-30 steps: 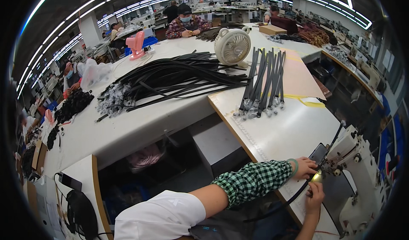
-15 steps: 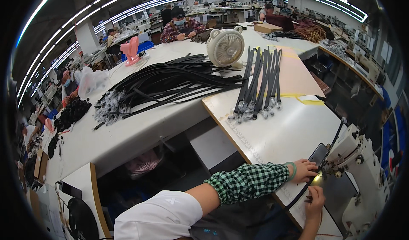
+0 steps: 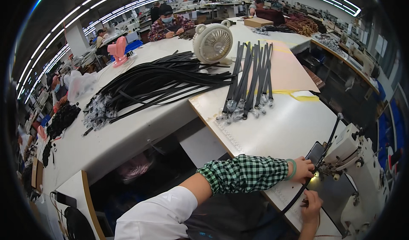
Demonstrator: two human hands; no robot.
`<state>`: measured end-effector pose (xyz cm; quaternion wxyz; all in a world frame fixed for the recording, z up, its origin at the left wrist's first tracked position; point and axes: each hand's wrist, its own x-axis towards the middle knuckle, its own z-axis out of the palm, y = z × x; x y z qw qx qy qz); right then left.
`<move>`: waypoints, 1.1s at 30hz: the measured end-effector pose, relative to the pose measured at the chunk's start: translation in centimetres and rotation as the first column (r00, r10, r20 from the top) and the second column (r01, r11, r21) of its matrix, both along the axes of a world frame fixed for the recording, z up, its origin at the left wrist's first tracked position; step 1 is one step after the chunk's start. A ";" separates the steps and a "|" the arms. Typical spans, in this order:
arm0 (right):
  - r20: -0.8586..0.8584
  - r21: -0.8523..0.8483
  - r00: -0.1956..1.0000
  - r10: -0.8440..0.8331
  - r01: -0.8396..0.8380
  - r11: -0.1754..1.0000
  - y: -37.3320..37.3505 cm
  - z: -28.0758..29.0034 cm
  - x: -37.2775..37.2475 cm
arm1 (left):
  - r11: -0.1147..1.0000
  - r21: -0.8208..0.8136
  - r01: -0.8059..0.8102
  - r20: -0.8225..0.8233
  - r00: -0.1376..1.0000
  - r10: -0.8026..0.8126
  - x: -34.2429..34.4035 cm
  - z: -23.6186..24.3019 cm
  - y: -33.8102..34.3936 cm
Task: The person operates an industrial sewing machine to stitch long black straps. They feed each strap through the machine, guide it under the needle, and cut the thread after each piece. The finished straps are placed on the table to the left.
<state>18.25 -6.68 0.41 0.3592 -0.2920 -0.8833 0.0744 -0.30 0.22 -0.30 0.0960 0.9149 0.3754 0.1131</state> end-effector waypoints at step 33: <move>0.128 0.044 0.986 0.104 -0.111 0.993 -0.1 0.5 -0.6 | 0.984 0.117 0.134 0.249 0.955 -0.159 -1.7 0.9 0.1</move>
